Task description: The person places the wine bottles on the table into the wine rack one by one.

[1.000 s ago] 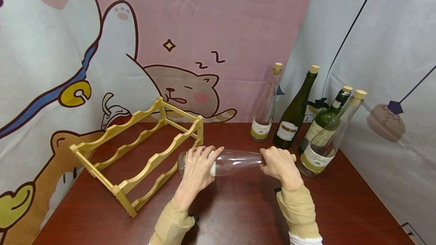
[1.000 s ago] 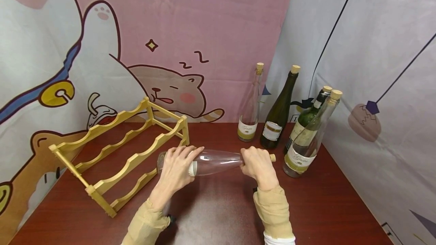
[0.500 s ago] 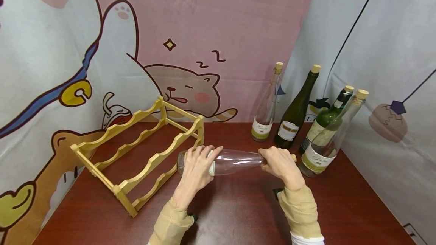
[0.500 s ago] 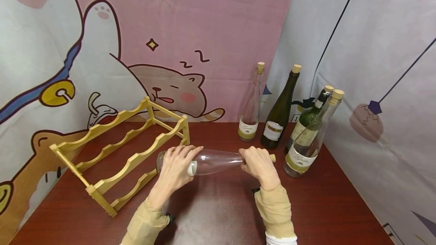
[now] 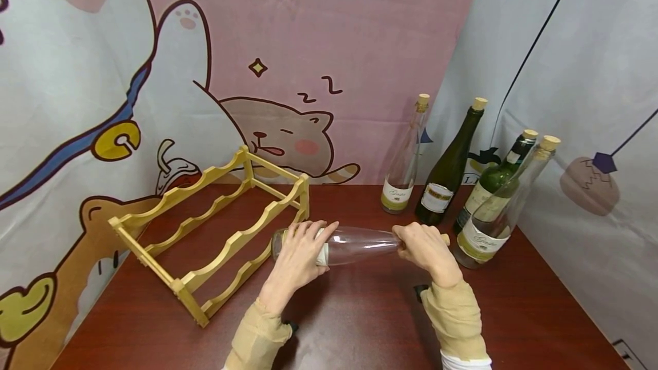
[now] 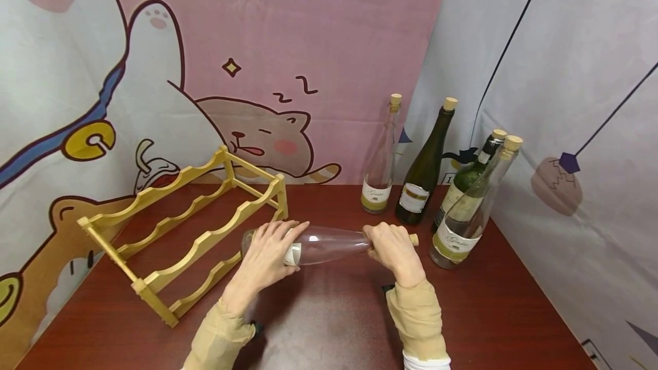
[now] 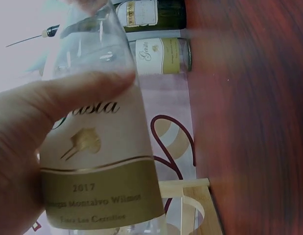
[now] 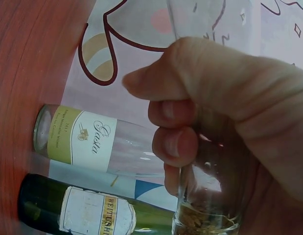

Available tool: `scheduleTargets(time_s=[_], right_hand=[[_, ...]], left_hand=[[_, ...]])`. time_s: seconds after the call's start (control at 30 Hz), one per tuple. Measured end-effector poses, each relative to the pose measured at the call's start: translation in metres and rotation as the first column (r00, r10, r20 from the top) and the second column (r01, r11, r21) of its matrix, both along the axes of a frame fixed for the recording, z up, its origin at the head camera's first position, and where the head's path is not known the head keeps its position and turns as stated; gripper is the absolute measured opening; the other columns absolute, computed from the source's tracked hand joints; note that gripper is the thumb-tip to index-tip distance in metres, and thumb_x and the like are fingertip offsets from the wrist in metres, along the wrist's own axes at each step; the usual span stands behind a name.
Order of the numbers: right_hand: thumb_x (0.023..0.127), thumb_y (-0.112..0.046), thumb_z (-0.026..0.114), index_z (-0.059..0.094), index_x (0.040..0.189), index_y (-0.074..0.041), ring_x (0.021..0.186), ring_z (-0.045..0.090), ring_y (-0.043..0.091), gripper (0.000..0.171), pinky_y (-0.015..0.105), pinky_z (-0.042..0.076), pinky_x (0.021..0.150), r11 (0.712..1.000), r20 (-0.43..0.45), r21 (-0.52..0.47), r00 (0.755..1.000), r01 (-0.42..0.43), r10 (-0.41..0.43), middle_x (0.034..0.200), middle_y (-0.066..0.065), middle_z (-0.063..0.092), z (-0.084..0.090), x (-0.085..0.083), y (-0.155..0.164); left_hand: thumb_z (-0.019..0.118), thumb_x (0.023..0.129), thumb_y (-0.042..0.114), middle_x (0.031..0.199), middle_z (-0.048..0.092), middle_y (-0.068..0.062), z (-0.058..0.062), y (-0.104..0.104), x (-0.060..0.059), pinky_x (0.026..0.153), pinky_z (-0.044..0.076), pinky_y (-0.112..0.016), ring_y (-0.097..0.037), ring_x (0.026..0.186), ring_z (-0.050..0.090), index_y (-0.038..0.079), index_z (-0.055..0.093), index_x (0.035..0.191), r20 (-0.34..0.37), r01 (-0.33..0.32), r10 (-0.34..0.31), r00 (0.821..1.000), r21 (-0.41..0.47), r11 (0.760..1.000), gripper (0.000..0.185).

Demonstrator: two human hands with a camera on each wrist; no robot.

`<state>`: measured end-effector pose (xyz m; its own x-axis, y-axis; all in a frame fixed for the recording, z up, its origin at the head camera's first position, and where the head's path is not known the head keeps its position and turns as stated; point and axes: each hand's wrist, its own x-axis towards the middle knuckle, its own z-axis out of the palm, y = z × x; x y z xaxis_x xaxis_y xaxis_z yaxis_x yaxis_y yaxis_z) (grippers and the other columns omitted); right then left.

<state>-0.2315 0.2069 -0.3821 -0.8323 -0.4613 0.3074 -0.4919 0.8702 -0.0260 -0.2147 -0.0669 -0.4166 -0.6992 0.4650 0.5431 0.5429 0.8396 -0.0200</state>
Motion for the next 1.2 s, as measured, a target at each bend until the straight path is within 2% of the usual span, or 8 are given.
scheduleTargets(time_s=[0.1, 0.23, 0.37, 0.47, 0.63, 0.77, 1.0, 1.2], right_hand=[[0.060, -0.005, 0.071, 0.044, 0.062, -0.019, 0.047, 0.037, 0.011, 0.030, 0.029, 0.026, 0.044, 1.000, 0.007, 0.006, 1.000, 0.003, -0.003, 0.054, -0.008, 0.044, 0.000, -0.001, 0.000], [0.060, -0.007, 0.073, 0.044, 0.062, -0.019, 0.047, 0.039, 0.012, 0.031, 0.030, 0.026, 0.044, 1.000, 0.025, 0.011, 1.000, 0.018, -0.018, 0.054, -0.007, 0.046, -0.001, -0.001, 0.001], [0.060, -0.008, 0.074, 0.045, 0.062, -0.018, 0.047, 0.040, 0.012, 0.031, 0.031, 0.027, 0.044, 0.999, 0.029, 0.015, 0.999, 0.028, -0.028, 0.054, -0.006, 0.047, -0.002, -0.002, 0.001], [0.060, -0.008, 0.074, 0.045, 0.062, -0.018, 0.047, 0.040, 0.012, 0.031, 0.031, 0.027, 0.044, 0.999, 0.021, 0.016, 0.999, 0.028, -0.029, 0.054, -0.006, 0.048, -0.003, -0.003, 0.001], [0.058, -0.006, 0.075, 0.047, 0.062, -0.019, 0.047, 0.043, 0.013, 0.032, 0.031, 0.029, 0.044, 0.999, -0.015, 0.007, 0.999, 0.037, -0.037, 0.054, -0.006, 0.050, -0.003, -0.002, 0.002], [0.057, -0.005, 0.075, 0.049, 0.062, -0.018, 0.047, 0.046, 0.015, 0.029, 0.033, 0.032, 0.043, 0.999, -0.037, 0.006, 0.998, 0.049, -0.049, 0.055, -0.005, 0.053, -0.004, -0.003, 0.002], [0.058, -0.004, 0.075, 0.049, 0.064, -0.017, 0.048, 0.046, 0.015, 0.029, 0.033, 0.033, 0.044, 0.998, -0.046, -0.004, 0.997, 0.060, -0.061, 0.055, -0.004, 0.051, -0.005, -0.004, 0.002], [0.060, -0.005, 0.077, 0.047, 0.064, -0.015, 0.048, 0.046, 0.016, 0.032, 0.033, 0.032, 0.043, 0.997, -0.045, 0.001, 0.996, 0.078, -0.078, 0.055, -0.004, 0.047, -0.007, -0.005, 0.001]], left_hand=[[0.089, 0.055, 0.040, 0.129, 0.058, -0.007, 0.003, -0.003, 0.000, 0.100, 0.042, -0.050, -0.029, 0.116, 0.055, 0.020, 0.047, 0.137, 0.058, 0.031, -0.033, 0.998, 0.030, 0.999, 0.094], [0.085, 0.061, 0.042, 0.130, 0.058, -0.007, 0.006, -0.008, -0.001, 0.104, 0.041, -0.049, -0.027, 0.118, 0.056, 0.016, 0.052, 0.133, 0.089, 0.067, -0.076, 0.993, 0.095, 0.993, 0.084], [0.082, 0.065, 0.045, 0.126, 0.060, -0.008, 0.007, -0.014, -0.003, 0.101, 0.045, -0.046, -0.028, 0.116, 0.058, 0.013, 0.058, 0.127, 0.083, 0.094, -0.109, 0.991, 0.161, 0.982, 0.074], [0.078, 0.070, 0.045, 0.124, 0.061, -0.008, 0.009, -0.021, -0.004, 0.097, 0.047, -0.043, -0.029, 0.115, 0.058, 0.012, 0.060, 0.125, 0.050, 0.086, -0.096, 0.994, 0.182, 0.980, 0.066], [0.075, 0.079, 0.033, 0.118, 0.063, -0.009, 0.013, -0.036, -0.006, 0.096, 0.047, -0.042, -0.029, 0.111, 0.059, 0.009, 0.062, 0.120, -0.033, -0.006, 0.014, 0.999, 0.229, 0.973, 0.049], [0.076, 0.079, 0.023, 0.115, 0.064, -0.012, 0.014, -0.048, -0.006, 0.091, 0.047, -0.046, -0.031, 0.108, 0.058, 0.008, 0.063, 0.117, -0.073, -0.121, 0.147, 0.986, 0.279, 0.952, 0.043], [0.075, 0.079, 0.019, 0.112, 0.064, -0.016, 0.014, -0.062, -0.005, 0.080, 0.048, -0.051, -0.038, 0.103, 0.057, 0.006, 0.063, 0.115, -0.009, -0.301, 0.317, 0.948, 0.285, 0.910, 0.040], [0.073, 0.080, 0.014, 0.105, 0.064, -0.017, 0.013, -0.066, -0.004, 0.071, 0.049, -0.050, -0.039, 0.094, 0.060, 0.004, 0.062, 0.114, 0.001, -0.374, 0.390, 0.921, 0.291, 0.881, 0.037]])
